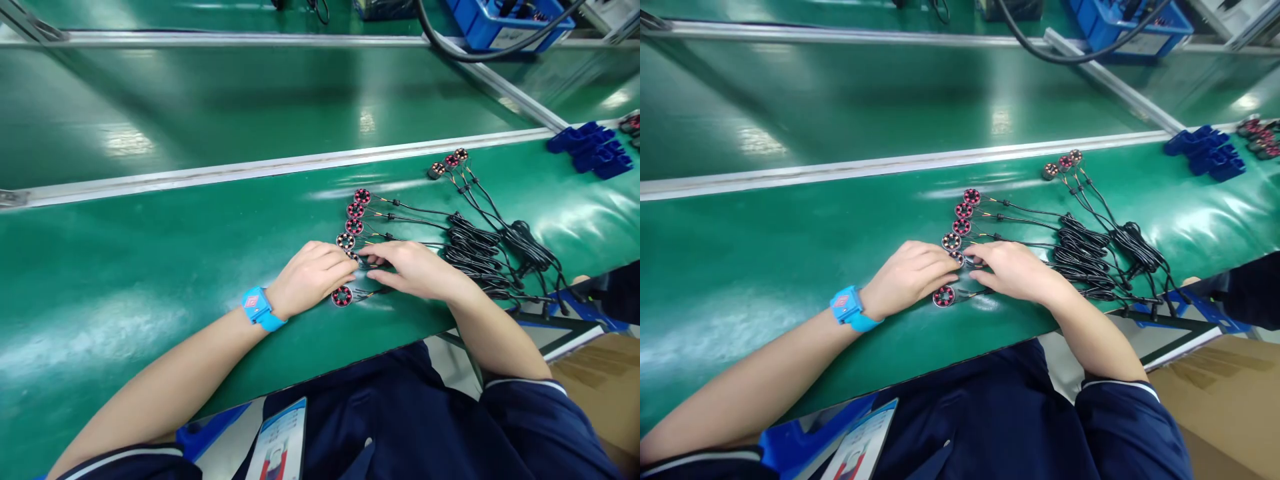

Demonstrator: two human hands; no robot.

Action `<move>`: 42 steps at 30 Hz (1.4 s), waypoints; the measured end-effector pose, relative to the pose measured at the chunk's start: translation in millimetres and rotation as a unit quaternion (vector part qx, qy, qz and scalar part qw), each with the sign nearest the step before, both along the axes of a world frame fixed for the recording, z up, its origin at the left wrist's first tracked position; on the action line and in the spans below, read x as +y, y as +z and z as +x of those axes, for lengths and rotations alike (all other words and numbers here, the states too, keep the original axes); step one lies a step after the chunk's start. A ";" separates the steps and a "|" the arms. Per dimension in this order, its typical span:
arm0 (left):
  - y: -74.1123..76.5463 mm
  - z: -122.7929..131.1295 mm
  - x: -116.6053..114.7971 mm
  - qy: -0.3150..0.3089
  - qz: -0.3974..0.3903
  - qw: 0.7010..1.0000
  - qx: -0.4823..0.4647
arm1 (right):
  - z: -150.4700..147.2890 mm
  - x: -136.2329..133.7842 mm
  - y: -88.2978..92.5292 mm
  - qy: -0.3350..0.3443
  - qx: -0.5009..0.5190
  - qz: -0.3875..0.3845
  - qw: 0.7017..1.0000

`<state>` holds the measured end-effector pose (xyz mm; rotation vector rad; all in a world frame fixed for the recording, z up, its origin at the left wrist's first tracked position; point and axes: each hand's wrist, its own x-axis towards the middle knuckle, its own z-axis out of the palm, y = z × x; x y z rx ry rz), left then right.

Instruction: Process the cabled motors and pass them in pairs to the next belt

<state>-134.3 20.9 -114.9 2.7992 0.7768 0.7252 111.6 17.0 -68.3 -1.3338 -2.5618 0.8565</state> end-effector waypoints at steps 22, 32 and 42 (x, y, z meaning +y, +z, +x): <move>-4.7 1.7 0.5 -0.003 0.002 1.000 0.020 | -15.7 1.1 -28.6 -0.143 -0.005 0.025 0.989; 16.3 -10.5 -10.4 -0.029 -0.051 0.997 0.043 | 31.0 -22.4 8.6 -0.172 0.107 0.166 0.965; 18.8 -14.5 -8.4 -0.009 -0.002 0.996 0.087 | 88.8 -79.7 -1.7 -0.286 0.036 0.226 0.930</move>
